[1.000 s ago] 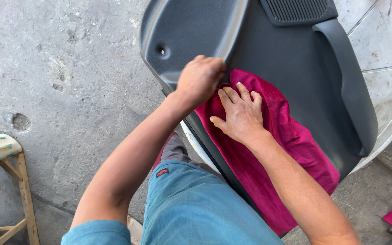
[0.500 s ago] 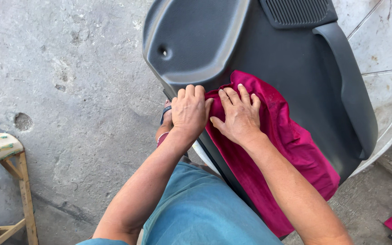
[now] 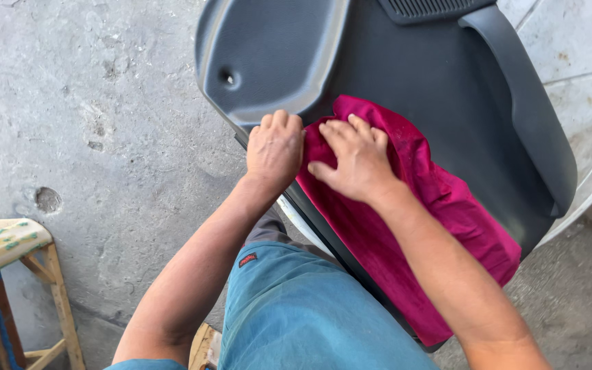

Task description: The person stretches a magenta fabric over a dark plastic panel resting on a round table, pulling the fabric edges and tucking them around the panel to fit it as a cover, smoothing and repositioning the fabric as they work around the panel.

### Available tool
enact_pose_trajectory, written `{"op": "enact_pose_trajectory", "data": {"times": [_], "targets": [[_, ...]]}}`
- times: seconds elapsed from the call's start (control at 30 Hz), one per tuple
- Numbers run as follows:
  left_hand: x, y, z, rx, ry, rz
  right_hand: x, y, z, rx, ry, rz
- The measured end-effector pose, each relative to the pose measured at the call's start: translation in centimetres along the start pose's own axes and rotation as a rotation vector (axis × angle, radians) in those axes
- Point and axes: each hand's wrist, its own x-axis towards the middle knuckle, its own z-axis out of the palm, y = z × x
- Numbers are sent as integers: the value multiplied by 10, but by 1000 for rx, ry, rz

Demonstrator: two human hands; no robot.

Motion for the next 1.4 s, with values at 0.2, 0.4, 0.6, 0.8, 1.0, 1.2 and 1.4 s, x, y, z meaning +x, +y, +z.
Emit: {"op": "enact_pose_trajectory", "data": {"times": [0.2, 0.4, 0.6, 0.8, 1.0, 1.2, 1.4], "targets": [[-23, 15, -17, -221, 109, 124, -52, 90, -47, 57, 549, -6], [-10, 76, 6, -209, 78, 407, -197, 143, -20, 113, 630, 371], [78, 94, 33, -113, -119, 436, -242, 166, 16, 175, 659, 504], [146, 125, 28, 39, -701, 353, -167, 185, 8, 342, 446, 409], [158, 164, 28, 48, -1012, 188, -134, 202, -29, 466, -66, 548], [170, 175, 41, -40, -1090, 272, -140, 214, -43, 496, -177, 471], [167, 164, 22, -473, -1195, 184, -141, 207, -32, 506, -58, 432]]}}
